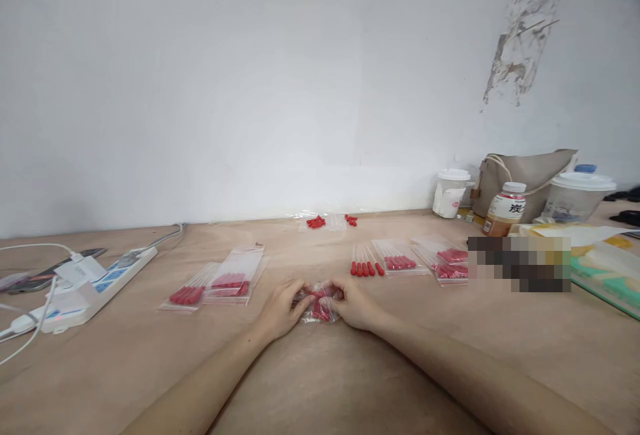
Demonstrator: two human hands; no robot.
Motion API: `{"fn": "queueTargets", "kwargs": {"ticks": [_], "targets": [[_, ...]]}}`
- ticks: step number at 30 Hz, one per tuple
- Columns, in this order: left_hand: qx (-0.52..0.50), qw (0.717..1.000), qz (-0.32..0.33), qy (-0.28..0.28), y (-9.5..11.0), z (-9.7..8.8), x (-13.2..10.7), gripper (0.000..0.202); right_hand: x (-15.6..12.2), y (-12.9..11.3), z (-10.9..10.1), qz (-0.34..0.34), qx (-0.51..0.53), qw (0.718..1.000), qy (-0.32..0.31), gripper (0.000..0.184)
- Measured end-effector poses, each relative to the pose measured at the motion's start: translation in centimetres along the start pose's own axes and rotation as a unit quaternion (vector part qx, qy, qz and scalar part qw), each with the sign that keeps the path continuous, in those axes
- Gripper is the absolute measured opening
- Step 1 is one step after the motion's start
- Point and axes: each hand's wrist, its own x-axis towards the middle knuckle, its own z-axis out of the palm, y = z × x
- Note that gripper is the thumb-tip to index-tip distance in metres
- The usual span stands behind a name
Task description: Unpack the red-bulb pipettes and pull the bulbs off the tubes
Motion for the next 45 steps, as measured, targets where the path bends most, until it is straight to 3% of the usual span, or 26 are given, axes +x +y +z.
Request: {"fn": "queueTargets", "kwargs": {"ticks": [6, 11, 15, 18, 21, 26, 29, 32, 36, 38, 40, 45], "targets": [[-0.020, 1.000, -0.008, -0.004, -0.5, 0.1, -0.1, 0.022, 0.5, 0.8, 0.2, 0.029, 0.029, 0.999, 0.014, 0.014], [-0.018, 1.000, -0.015, -0.003, -0.7, 0.2, -0.3, 0.025, -0.1, 1.5, -1.3, 0.027, 0.041, 0.998, 0.040, 0.012], [-0.016, 1.000, -0.019, -0.001, -0.7, 0.1, -0.4, 0.025, -0.5, 2.4, -2.3, 0.075, 0.151, 0.984, 0.054, 0.011], [-0.022, 1.000, -0.020, -0.004, -0.6, 0.0, -0.4, 0.026, -0.4, 2.6, -2.5, 0.117, 0.263, 0.956, 0.052, 0.023], [-0.018, 1.000, -0.009, -0.009, -0.5, -0.2, -0.3, 0.026, -0.1, 2.5, -3.2, 0.118, 0.299, 0.945, 0.060, 0.032], [0.024, 0.998, 0.027, -0.059, -1.1, -1.0, -0.3, 0.031, 0.8, 2.1, -7.9, 0.135, 0.293, 0.946, 0.045, 0.032], [0.035, 0.996, 0.015, -0.080, -1.3, -1.3, -0.3, 0.034, 1.3, 2.0, -11.4, 0.144, 0.268, 0.948, 0.090, 0.032], [0.042, 0.996, 0.003, -0.081, -1.3, -1.3, -0.3, 0.035, 1.9, 1.8, -12.7, 0.065, 0.217, 0.959, 0.171, 0.030], [0.051, 0.996, -0.007, -0.078, -1.2, -1.1, -0.2, 0.036, 3.1, 1.7, -10.1, -0.062, 0.038, 0.965, 0.253, 0.017], [0.049, 0.996, -0.010, -0.076, -1.2, -1.0, -0.3, 0.037, 3.5, 2.0, -7.8, -0.114, -0.116, 0.961, 0.223, 0.011], [0.052, 0.996, -0.012, -0.075, -1.3, -1.0, -0.3, 0.038, 3.6, 2.4, -5.5, -0.148, -0.279, 0.937, 0.152, 0.014], [0.070, 0.994, -0.013, -0.080, -1.4, -0.9, -0.3, 0.039, 2.9, 3.6, -2.7, -0.171, -0.368, 0.911, 0.074, 0.013]]}}
